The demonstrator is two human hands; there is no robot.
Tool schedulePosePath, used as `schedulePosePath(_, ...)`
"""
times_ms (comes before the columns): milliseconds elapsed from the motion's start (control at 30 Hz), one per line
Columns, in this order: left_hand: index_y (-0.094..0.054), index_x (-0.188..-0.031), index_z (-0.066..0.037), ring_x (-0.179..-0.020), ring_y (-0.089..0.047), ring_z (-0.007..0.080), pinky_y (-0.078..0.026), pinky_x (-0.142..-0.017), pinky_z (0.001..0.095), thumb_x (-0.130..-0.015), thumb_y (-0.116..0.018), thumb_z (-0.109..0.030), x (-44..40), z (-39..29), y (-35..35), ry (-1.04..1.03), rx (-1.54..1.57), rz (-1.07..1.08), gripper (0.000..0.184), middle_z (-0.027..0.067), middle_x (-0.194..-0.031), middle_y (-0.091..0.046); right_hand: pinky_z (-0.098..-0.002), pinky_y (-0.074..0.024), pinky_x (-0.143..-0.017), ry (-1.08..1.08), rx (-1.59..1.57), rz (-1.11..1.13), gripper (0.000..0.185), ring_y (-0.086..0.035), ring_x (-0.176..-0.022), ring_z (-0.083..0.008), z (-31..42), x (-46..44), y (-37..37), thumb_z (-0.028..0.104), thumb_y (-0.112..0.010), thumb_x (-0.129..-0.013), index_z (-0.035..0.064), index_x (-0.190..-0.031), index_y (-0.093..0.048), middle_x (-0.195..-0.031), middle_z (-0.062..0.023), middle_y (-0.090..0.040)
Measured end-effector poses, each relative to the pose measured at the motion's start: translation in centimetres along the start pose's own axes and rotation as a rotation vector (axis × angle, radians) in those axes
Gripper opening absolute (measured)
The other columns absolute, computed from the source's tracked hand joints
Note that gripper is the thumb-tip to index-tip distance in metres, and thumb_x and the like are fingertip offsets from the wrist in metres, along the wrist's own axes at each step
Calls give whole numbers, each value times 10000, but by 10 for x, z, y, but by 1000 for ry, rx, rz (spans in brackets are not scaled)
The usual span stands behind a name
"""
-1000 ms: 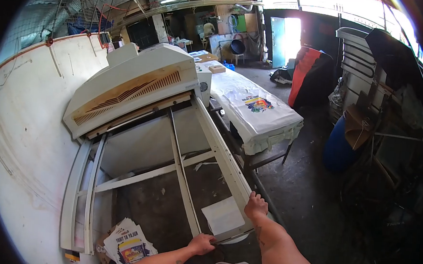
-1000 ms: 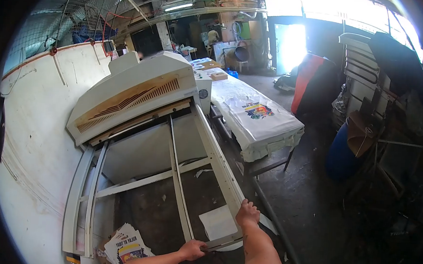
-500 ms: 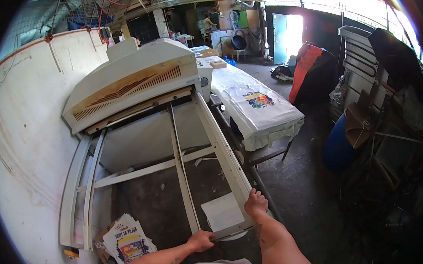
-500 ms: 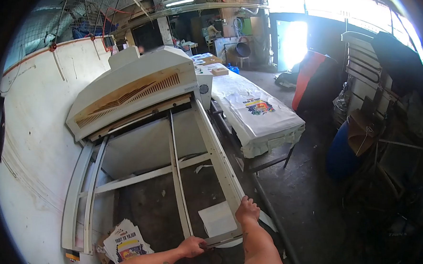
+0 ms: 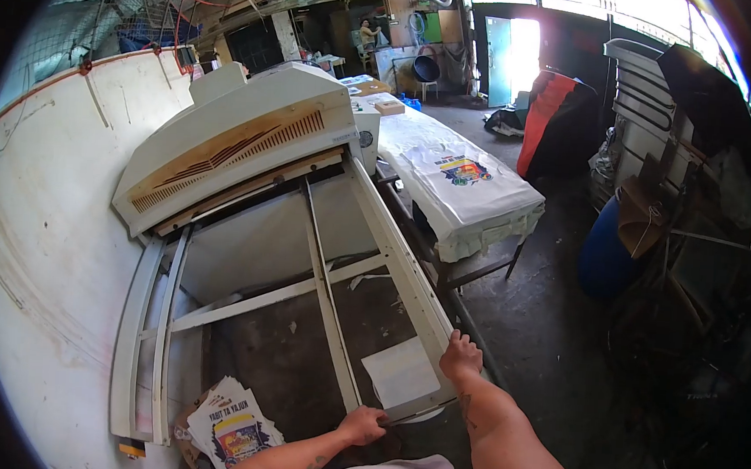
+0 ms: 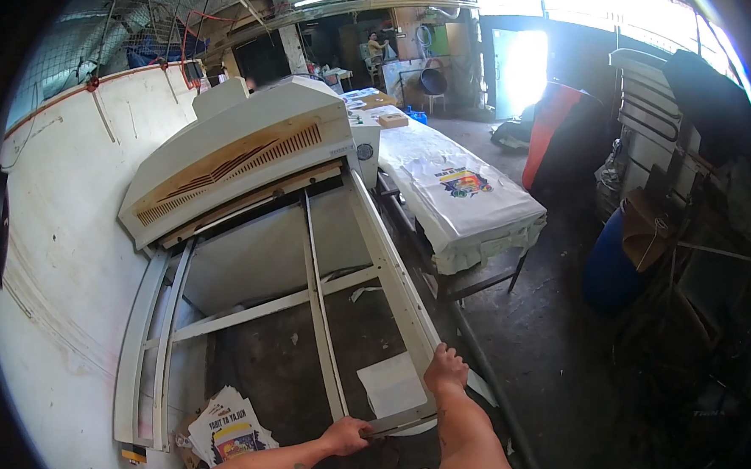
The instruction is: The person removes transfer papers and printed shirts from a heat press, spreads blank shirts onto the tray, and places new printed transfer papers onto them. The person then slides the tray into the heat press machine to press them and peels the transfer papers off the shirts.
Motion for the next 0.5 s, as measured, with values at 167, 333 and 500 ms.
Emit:
schedulePosePath(167, -648, -1098, -85, -1059, -571, 329, -467, -931, 402, -690, -586, -300, 5, -10, 10, 60, 22, 8, 465, 136, -1099, -646, -432, -474, -845, 7, 14, 13, 378, -584, -1033, -335, 1, 2, 1, 152, -488, -843, 54, -1205, -441, -1101, -156, -551)
schedulePosePath(333, -644, -1106, -89, -1062, -563, 334, -461, -938, 403, -692, -584, -297, 2, -6, 2, 54, 9, -3, 468, 137, -1103, -642, -432, -474, -841, -5, 22, 25, 388, -585, -1030, -333, 0, 1, 0, 152, -491, -845, 55, -1217, -437, -1102, -155, -550)
schedulePosePath(500, -643, -1105, -87, -1066, -561, 327, -459, -940, 405, -689, -587, -293, 3, -10, 7, 77, 4, 34, 467, 133, -1100, -643, -431, -478, -829, -2, 19, 12, 391, -590, -1017, -328, 0, 0, 0, 157, -491, -848, 57, -1222, -436, -1097, -151, -552)
Point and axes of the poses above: each hand's wrist, its own x-axis away from the middle knuckle, its own y-axis out of the back of the hand, z = x × y, the point moved 1 cm from there along -x, towards the middle knuckle
